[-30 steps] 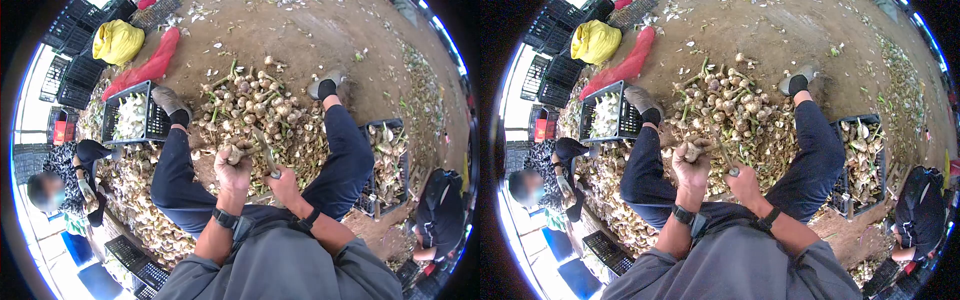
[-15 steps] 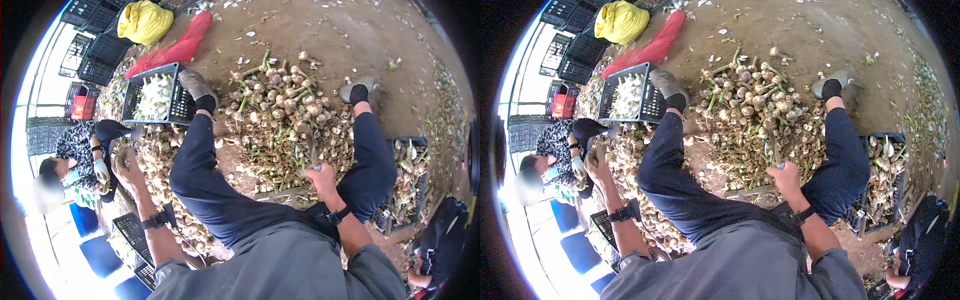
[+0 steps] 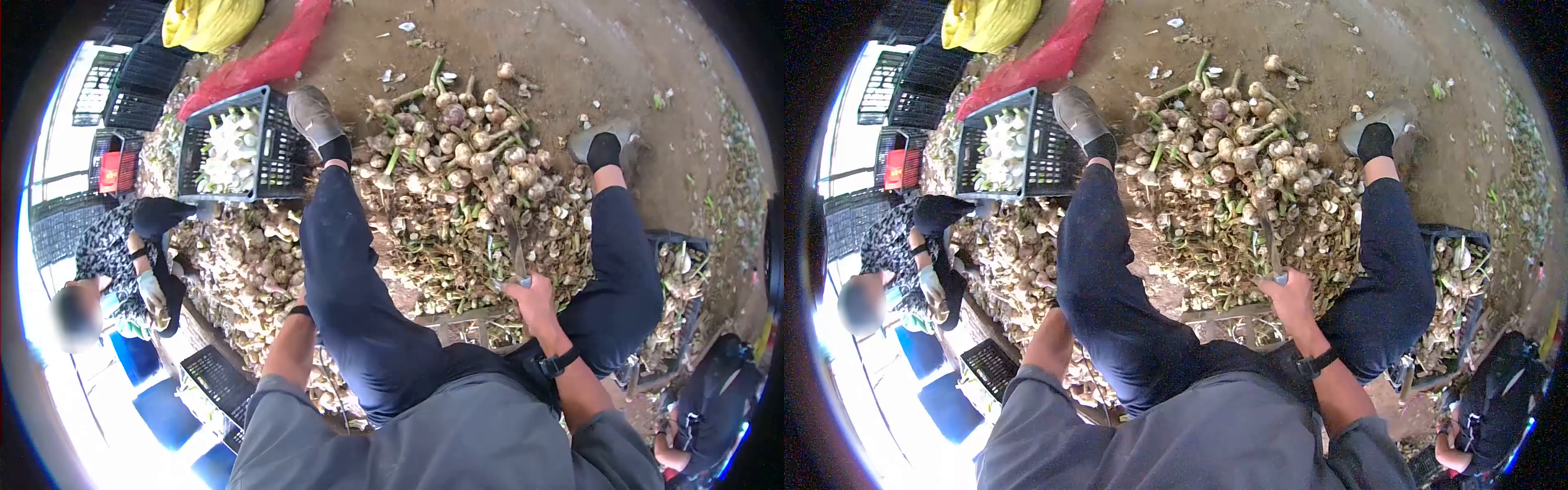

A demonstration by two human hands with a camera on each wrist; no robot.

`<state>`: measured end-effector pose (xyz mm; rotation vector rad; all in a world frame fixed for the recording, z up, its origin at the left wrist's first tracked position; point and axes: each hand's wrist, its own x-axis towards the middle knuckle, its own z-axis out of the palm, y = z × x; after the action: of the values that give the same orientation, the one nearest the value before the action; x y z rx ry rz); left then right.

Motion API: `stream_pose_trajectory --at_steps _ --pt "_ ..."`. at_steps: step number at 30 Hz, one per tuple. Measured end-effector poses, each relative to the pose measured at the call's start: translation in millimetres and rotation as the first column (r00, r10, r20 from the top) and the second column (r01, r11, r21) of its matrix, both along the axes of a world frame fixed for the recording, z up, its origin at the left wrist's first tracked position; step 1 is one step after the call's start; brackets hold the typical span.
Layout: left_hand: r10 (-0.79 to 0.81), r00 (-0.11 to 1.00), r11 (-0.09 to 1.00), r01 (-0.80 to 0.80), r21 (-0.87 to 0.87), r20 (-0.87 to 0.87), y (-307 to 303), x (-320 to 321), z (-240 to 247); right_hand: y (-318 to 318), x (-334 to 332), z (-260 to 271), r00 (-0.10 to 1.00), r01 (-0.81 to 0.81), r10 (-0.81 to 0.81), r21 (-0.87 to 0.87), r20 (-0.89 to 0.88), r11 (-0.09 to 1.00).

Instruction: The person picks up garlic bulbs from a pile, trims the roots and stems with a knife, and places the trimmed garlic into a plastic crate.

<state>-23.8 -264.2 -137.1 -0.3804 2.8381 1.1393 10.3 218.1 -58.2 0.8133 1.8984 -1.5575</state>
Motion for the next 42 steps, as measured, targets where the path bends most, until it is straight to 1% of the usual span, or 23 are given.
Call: stream_pose_trajectory --at_steps 2,6,9,13,17,19,21,22,23,25,26,27,29,30,31,33,34,35,36,37,39,40,42 --pt "0.042 0.998 0.997 -0.045 0.067 0.043 26.4 -22.6 -24.9 2.9 0.8 -6.3 0.997 -0.081 0.079 0.135 0.022 0.988" --pt "0.123 0.984 0.969 -0.147 0.197 0.125 40.6 -56.6 -61.9 0.9 1.4 -1.3 0.992 -0.109 0.097 0.151 0.084 0.983" --pt "0.188 0.966 0.936 -0.232 0.264 0.179 36.2 -45.0 -68.0 -6.1 -5.4 5.1 0.987 -0.125 0.104 0.175 0.121 0.977" --pt "0.275 0.932 0.878 -0.344 0.333 0.237 30.5 -21.7 -62.1 -10.3 -5.6 0.9 0.993 -0.106 0.098 0.15 0.057 0.983" --pt "0.367 0.893 0.81 -0.445 0.383 0.261 31.4 1.9 -36.9 -10.4 -2.5 -3.3 0.997 -0.076 0.076 0.103 0.001 0.992" --pt "0.411 0.871 0.771 -0.489 0.408 0.269 -9.5 29.3 -12.4 -10.4 -1.5 0.0 0.996 -0.058 0.063 0.082 -0.067 0.995" --pt "0.452 0.848 0.728 -0.53 0.436 0.277 -10.4 33.9 2.8 -11.2 -3.3 11.6 0.99 -0.083 0.097 0.126 -0.104 0.988" --pt "0.438 0.897 0.794 -0.415 0.444 0.054 41.3 16.8 88.0 -13.2 -3.5 20.5 0.991 -0.047 0.059 0.094 -0.122 0.994" --pt "0.421 0.901 0.847 -0.432 0.31 0.106 33.9 14.4 113.5 -14.5 -4.2 29.6 0.99 -0.013 0.022 0.06 -0.14 0.998" --pt "0.336 0.935 0.893 -0.28 0.353 -0.11 34.5 17.9 156.3 -16.6 -4.5 51.0 0.985 -0.004 0.007 0.022 -0.175 1.0" --pt "0.267 0.951 0.94 -0.221 0.261 -0.158 41.6 18.7 177.3 -19.9 -4.1 59.4 0.981 0.012 -0.014 -0.01 -0.193 1.0" --pt "0.195 0.961 0.973 -0.164 0.161 -0.198 60.5 16.9 200.6 -23.2 -2.4 64.6 0.978 -0.007 0.001 -0.027 -0.209 1.0" --pt "0.088 0.979 0.996 -0.08 0.049 -0.182 102.6 17.1 234.4 -26.0 2.3 74.7 0.96 -0.032 0.046 0.054 -0.276 0.998" --pt "0.043 0.987 0.997 -0.031 0.077 -0.156 126.8 15.9 253.1 -29.9 5.2 84.4 0.929 -0.044 0.053 0.034 -0.367 0.998" --pt "-0.008 0.991 0.993 0.023 0.113 -0.131 148.0 15.0 263.8 -32.5 7.7 96.9 0.924 -0.041 0.052 0.038 -0.38 0.998" --pt "-0.098 0.994 0.985 0.103 0.139 -0.04 176.1 17.2 262.5 -35.6 15.9 118.8 0.841 -0.136 0.164 0.091 -0.516 0.986" --pt "-0.129 0.99 0.965 0.14 0.222 -0.061 190.6 19.6 257.5 -36.1 22.1 118.2 0.796 -0.162 0.228 0.165 -0.561 0.973" --pt "-0.158 0.984 0.936 0.175 0.304 -0.081 201.4 22.5 248.9 -35.5 27.8 123.8 0.801 -0.142 0.219 0.178 -0.557 0.974" --pt "-0.194 0.981 0.911 0.182 0.371 -0.004 205.4 25.9 236.5 -35.6 31.5 132.8 0.704 -0.173 0.303 0.259 -0.643 0.95" --pt "-0.209 0.978 0.903 0.193 0.383 0.0 210.1 28.9 227.9 -35.1 34.6 140.7 0.593 -0.195 0.388 0.342 -0.706 0.919" --pt "-0.434 0.883 0.836 0.469 0.285 -0.179 215.2 33.6 211.0 -32.1 38.5 145.7 0.573 -0.226 0.446 0.39 -0.688 0.893" --pt "-0.423 0.906 0.854 0.408 0.322 -0.026 214.1 43.8 197.7 -30.7 41.4 143.6 0.54 -0.264 0.497 0.424 -0.679 0.866" --pt "-0.397 0.918 0.853 0.378 0.361 -0.023 219.1 57.4 186.2 -29.7 42.9 145.8 0.474 -0.317 0.57 0.475 -0.671 0.821"
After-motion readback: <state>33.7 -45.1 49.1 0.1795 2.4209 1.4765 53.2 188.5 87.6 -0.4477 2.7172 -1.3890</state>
